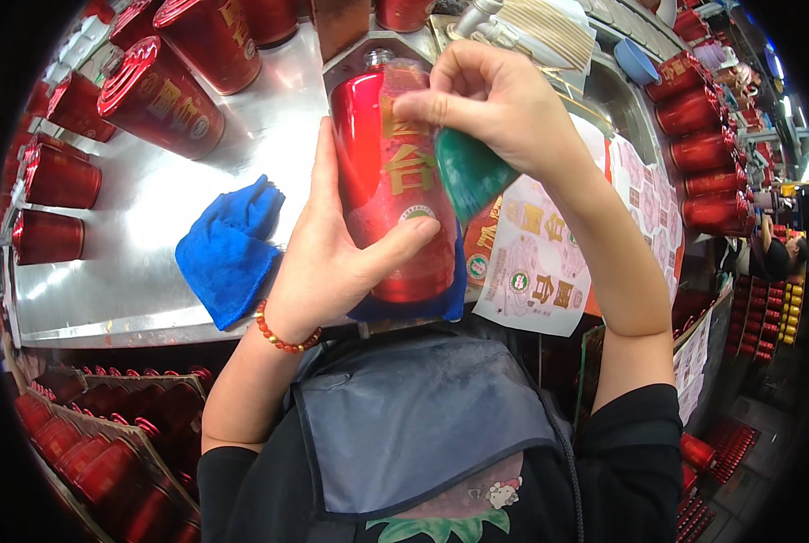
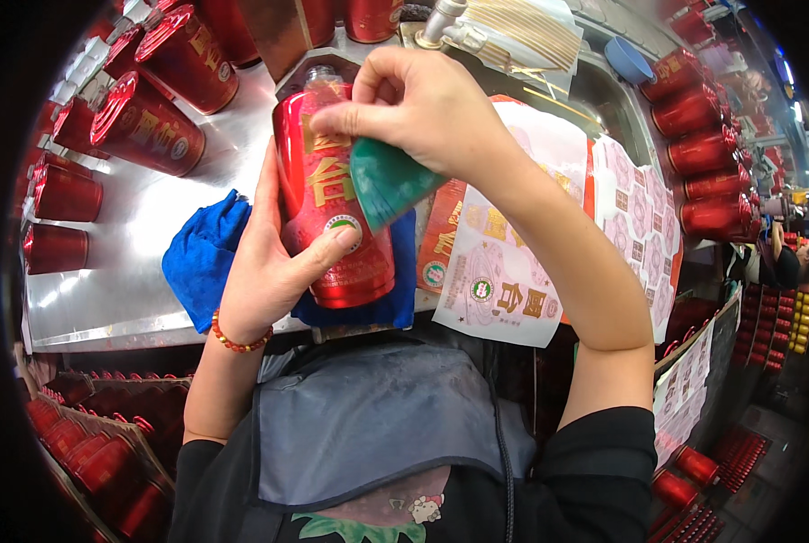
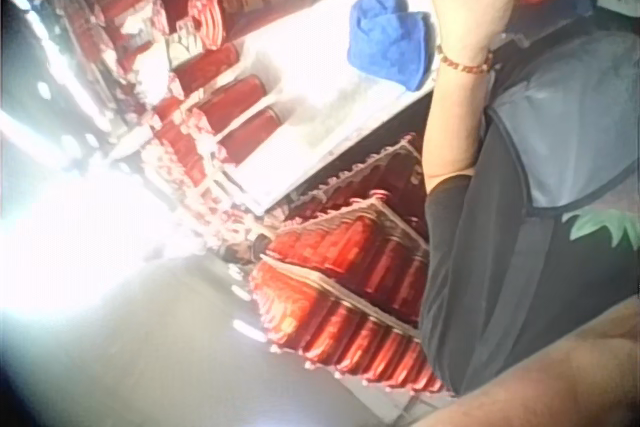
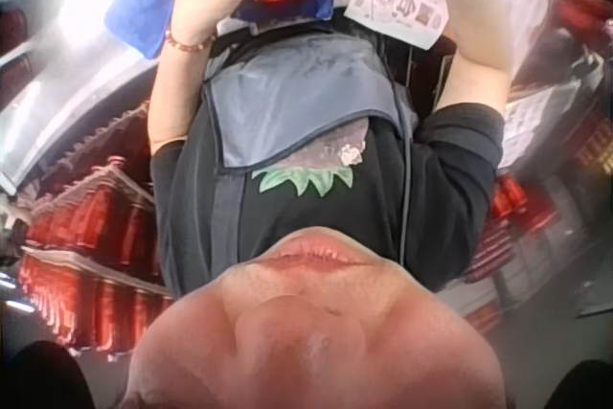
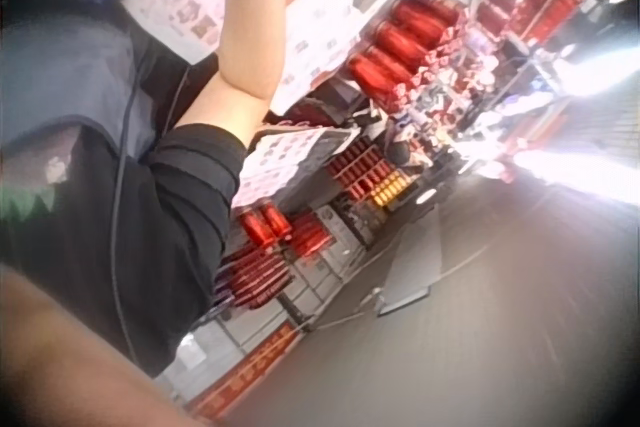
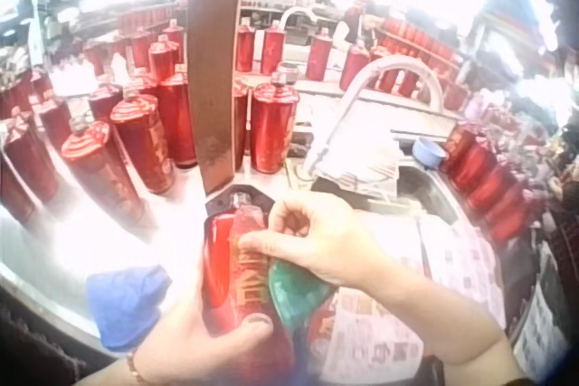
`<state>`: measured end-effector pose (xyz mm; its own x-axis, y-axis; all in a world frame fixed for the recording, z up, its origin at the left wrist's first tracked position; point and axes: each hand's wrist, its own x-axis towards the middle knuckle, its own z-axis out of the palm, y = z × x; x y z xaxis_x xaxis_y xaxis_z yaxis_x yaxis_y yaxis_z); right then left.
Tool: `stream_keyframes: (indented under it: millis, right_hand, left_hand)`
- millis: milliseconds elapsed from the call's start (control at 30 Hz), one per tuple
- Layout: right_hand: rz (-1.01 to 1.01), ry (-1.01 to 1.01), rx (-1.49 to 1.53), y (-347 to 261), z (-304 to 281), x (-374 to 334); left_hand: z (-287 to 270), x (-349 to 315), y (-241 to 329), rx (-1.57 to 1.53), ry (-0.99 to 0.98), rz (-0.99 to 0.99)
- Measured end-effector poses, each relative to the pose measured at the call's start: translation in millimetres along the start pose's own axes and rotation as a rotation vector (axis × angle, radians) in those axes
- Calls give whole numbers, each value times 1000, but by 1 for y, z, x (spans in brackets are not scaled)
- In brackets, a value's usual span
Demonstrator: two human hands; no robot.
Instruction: The person picks up a red cylindrical can and applies a printed label to its surface using a green plastic squeegee tool. They smooth the label, peel off the backing, and wipe the can with a blue cloth before placing it back on the table.
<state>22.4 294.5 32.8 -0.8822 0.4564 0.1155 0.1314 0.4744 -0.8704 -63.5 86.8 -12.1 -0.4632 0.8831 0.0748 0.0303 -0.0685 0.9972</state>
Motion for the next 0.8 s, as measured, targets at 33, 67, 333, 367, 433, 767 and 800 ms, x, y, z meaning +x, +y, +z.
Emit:
stream_keyframes:
  millis: [33, 67, 333, 367, 433, 767, 800]
  right_hand:
    - [32, -35, -32, 0, -3, 2]
    - [22, 6, -19, 2, -3, 2]
    - [316, -59, 367, 24, -4, -53]
    - [324, -50, 379, 22, 5, -62]
    - [345, -69, 439, 14, 12, -79]
    - [156, 9, 339, -5, 11, -63]
    - [148, 5, 312, -7, 10, -62]
  left_hand:
    - [0, 1, -1, -24, 0, -1]
    - [0, 1, -1, -38, -6, -21]
    - [-3, -1, -3, -132, -13, -83]
    - [-3, -2, -1, -90, -18, -73]
    - [-2, -3, 3, -45, -22, -72]
    - [1, 0, 2, 28, 78, -60]
    - [4, -1, 2, 35, 89, -56]
